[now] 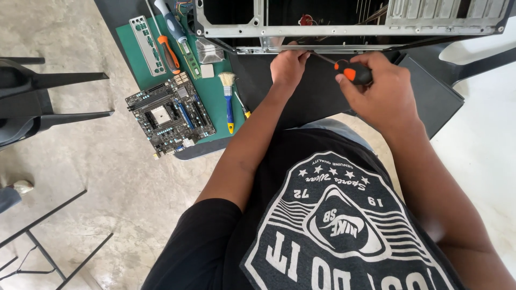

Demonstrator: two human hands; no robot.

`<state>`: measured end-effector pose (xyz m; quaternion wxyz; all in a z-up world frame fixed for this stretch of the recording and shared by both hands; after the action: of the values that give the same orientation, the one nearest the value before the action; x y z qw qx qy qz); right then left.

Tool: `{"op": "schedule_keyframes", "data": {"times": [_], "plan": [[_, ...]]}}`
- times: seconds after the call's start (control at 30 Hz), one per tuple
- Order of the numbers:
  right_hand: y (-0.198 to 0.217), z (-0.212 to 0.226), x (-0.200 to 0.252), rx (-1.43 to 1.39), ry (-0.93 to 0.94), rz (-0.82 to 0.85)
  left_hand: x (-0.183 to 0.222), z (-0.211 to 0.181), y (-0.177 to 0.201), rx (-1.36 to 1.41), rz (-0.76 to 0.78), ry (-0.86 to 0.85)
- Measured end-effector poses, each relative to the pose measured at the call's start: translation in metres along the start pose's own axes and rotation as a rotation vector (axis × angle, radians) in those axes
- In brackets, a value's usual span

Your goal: Reassembling a computer case by attaching the front panel and using a screwdriver to secure components.

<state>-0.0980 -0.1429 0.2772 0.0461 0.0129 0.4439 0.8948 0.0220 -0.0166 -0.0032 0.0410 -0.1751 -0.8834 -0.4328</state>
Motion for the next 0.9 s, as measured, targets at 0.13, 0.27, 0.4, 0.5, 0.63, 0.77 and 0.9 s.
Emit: {"op": "schedule_keyframes", "data": {"times": [0.13,0.27,0.4,0.5,0.63,0.77,0.9], "plan": [[0.003,0.006,-0.009,0.063,0.091,0.169,-0.002,0.002,-0.003,0.021,0.042,0.036],[-0.001,-0.006,-0.016,0.114,0.148,0.176,0.002,-0.004,-0.003,0.054,0.019,0.054],[-0.001,-0.007,-0.012,0.088,0.124,0.178,0.008,-0.006,0.006,0.016,0.034,0.109],[0.001,-0.011,-0.010,0.081,0.108,0.134,0.009,-0.006,0.008,0.039,0.022,0.078],[0.003,-0.006,-0.012,0.032,0.032,0.066,0.007,-0.009,0.011,0.042,0.048,0.101],[0.001,-0.003,-0.010,-0.007,0.021,-0.001,0.007,-0.008,0.012,0.067,0.067,0.106],[-0.004,0.001,-0.014,-0.027,0.028,-0.034,0.006,-0.006,0.011,0.058,0.079,0.121]]}}
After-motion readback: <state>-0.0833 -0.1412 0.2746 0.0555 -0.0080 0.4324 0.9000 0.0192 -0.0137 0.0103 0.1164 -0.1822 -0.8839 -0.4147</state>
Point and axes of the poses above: each hand's wrist, its own x-axis away from the middle knuckle, its own y-axis out of the back of the hand, z = x × y, the point moved 1 cm from there along -x, towards the middle knuckle, and after that the axes turned 11 degrees about y, right-handed, at the moved point
